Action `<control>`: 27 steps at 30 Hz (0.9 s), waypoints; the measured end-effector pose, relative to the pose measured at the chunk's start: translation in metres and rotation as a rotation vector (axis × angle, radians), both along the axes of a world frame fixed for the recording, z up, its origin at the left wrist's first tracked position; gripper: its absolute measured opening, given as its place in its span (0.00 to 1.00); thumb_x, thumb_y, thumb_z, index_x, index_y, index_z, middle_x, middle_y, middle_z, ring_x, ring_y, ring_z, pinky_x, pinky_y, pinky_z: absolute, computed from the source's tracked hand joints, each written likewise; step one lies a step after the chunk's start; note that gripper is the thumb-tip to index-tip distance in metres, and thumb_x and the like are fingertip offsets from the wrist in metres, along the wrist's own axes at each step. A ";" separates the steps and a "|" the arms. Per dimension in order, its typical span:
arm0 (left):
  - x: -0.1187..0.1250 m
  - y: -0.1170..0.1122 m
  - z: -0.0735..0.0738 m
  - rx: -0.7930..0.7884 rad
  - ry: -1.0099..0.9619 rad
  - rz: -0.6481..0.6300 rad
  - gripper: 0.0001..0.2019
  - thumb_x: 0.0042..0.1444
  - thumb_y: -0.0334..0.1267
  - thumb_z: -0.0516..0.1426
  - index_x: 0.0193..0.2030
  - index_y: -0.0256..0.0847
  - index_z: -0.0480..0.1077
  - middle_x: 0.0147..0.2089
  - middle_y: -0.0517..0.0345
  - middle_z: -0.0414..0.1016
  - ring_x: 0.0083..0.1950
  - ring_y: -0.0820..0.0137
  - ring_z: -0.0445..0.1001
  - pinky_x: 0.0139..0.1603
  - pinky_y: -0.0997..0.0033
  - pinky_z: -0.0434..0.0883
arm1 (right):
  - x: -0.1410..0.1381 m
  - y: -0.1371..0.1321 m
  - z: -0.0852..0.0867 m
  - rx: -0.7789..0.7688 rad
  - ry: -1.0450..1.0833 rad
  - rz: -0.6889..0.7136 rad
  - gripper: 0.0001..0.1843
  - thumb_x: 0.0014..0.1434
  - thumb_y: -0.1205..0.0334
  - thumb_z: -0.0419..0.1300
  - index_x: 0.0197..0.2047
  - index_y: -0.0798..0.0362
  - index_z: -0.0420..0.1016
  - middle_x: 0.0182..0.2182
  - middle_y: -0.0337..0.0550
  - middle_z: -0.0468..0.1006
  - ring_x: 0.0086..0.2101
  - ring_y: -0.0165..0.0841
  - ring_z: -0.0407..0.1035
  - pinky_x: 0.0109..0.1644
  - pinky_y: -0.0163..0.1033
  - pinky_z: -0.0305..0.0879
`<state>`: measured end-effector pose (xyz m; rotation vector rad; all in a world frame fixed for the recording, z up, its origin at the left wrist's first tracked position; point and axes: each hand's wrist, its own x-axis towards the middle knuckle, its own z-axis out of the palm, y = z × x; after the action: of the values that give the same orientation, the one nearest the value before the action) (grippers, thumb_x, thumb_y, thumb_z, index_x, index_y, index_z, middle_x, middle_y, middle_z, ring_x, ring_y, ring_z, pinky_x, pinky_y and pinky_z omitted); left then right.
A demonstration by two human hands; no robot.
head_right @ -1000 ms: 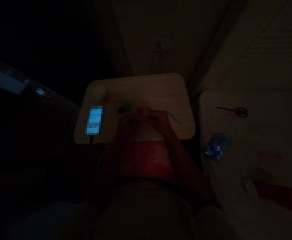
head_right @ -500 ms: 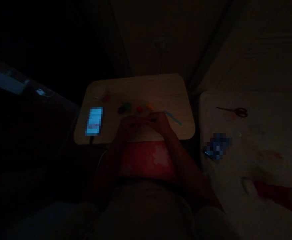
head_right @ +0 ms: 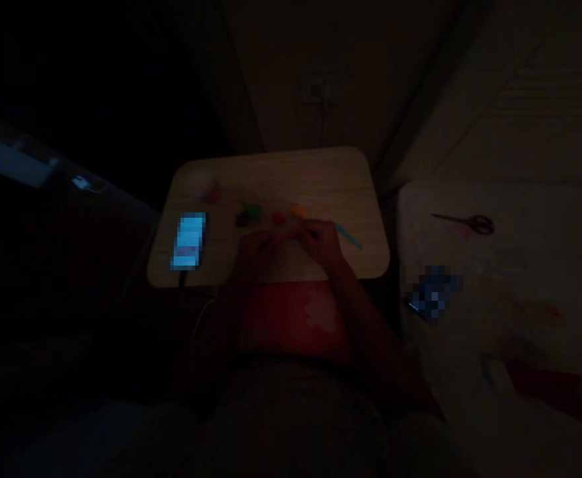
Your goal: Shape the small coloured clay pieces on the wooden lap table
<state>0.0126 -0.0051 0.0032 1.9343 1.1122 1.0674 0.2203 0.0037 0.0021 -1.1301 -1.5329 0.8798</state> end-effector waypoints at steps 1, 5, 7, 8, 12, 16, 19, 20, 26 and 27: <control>0.000 0.000 0.001 -0.002 0.006 -0.003 0.14 0.71 0.45 0.59 0.39 0.39 0.83 0.38 0.52 0.86 0.41 0.63 0.82 0.48 0.66 0.77 | 0.000 0.000 0.000 0.003 0.009 -0.006 0.26 0.64 0.40 0.64 0.24 0.51 0.83 0.21 0.41 0.77 0.24 0.31 0.67 0.29 0.37 0.59; 0.000 0.000 0.001 0.050 -0.012 0.039 0.20 0.68 0.47 0.61 0.25 0.40 0.73 0.25 0.60 0.73 0.29 0.70 0.70 0.34 0.71 0.67 | -0.001 -0.002 0.001 0.029 0.016 -0.030 0.27 0.65 0.40 0.63 0.24 0.51 0.82 0.20 0.40 0.75 0.24 0.31 0.66 0.29 0.38 0.59; -0.001 0.001 0.000 0.065 -0.032 0.091 0.27 0.67 0.49 0.62 0.20 0.41 0.62 0.20 0.64 0.61 0.25 0.74 0.61 0.29 0.71 0.59 | -0.001 -0.002 0.001 0.039 0.008 -0.060 0.28 0.66 0.40 0.62 0.23 0.51 0.80 0.20 0.40 0.74 0.23 0.30 0.65 0.29 0.38 0.58; -0.001 0.002 0.000 0.059 -0.041 0.109 0.28 0.67 0.50 0.62 0.19 0.41 0.59 0.20 0.65 0.57 0.24 0.75 0.57 0.28 0.71 0.56 | 0.000 -0.002 0.001 0.039 0.005 -0.073 0.29 0.67 0.40 0.62 0.22 0.51 0.79 0.20 0.40 0.74 0.24 0.30 0.65 0.29 0.38 0.59; -0.002 0.002 0.001 0.007 -0.075 0.124 0.28 0.68 0.51 0.60 0.20 0.41 0.60 0.21 0.65 0.58 0.25 0.74 0.58 0.28 0.71 0.56 | 0.000 -0.002 0.000 0.026 0.010 -0.079 0.30 0.67 0.38 0.61 0.22 0.51 0.78 0.21 0.41 0.75 0.24 0.31 0.66 0.30 0.38 0.60; 0.000 0.002 0.003 -0.029 -0.066 0.090 0.20 0.72 0.49 0.58 0.31 0.40 0.78 0.30 0.58 0.78 0.33 0.68 0.75 0.37 0.70 0.71 | 0.001 -0.001 0.000 0.023 0.003 -0.083 0.31 0.67 0.36 0.61 0.22 0.51 0.77 0.20 0.40 0.74 0.24 0.31 0.65 0.29 0.39 0.58; 0.000 0.002 0.001 -0.028 -0.056 0.061 0.17 0.72 0.47 0.57 0.42 0.40 0.84 0.40 0.53 0.86 0.41 0.64 0.81 0.46 0.66 0.77 | 0.001 -0.001 0.000 0.023 -0.007 -0.094 0.33 0.67 0.34 0.61 0.21 0.51 0.76 0.19 0.39 0.72 0.23 0.30 0.63 0.29 0.39 0.57; 0.000 0.003 0.000 -0.027 -0.058 0.054 0.16 0.72 0.46 0.57 0.44 0.40 0.85 0.42 0.51 0.87 0.43 0.64 0.83 0.49 0.65 0.78 | 0.001 -0.001 0.000 0.023 -0.003 -0.095 0.33 0.66 0.34 0.61 0.21 0.51 0.77 0.19 0.39 0.72 0.23 0.30 0.64 0.29 0.39 0.58; -0.003 0.004 -0.007 -0.003 -0.068 0.028 0.14 0.71 0.36 0.57 0.47 0.42 0.86 0.50 0.50 0.89 0.54 0.61 0.85 0.62 0.58 0.78 | 0.000 -0.001 -0.001 0.030 0.035 -0.069 0.32 0.67 0.35 0.61 0.21 0.51 0.78 0.20 0.41 0.75 0.23 0.31 0.66 0.29 0.39 0.59; -0.003 0.005 -0.007 -0.005 -0.074 0.040 0.13 0.70 0.35 0.57 0.47 0.42 0.86 0.51 0.50 0.89 0.55 0.61 0.85 0.63 0.58 0.78 | 0.000 -0.001 -0.002 0.034 0.037 -0.072 0.32 0.67 0.35 0.61 0.22 0.51 0.78 0.20 0.40 0.75 0.23 0.31 0.66 0.29 0.39 0.59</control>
<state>0.0095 -0.0006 -0.0039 1.8603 1.1154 1.1476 0.2204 0.0025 0.0004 -1.1317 -1.4630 0.8184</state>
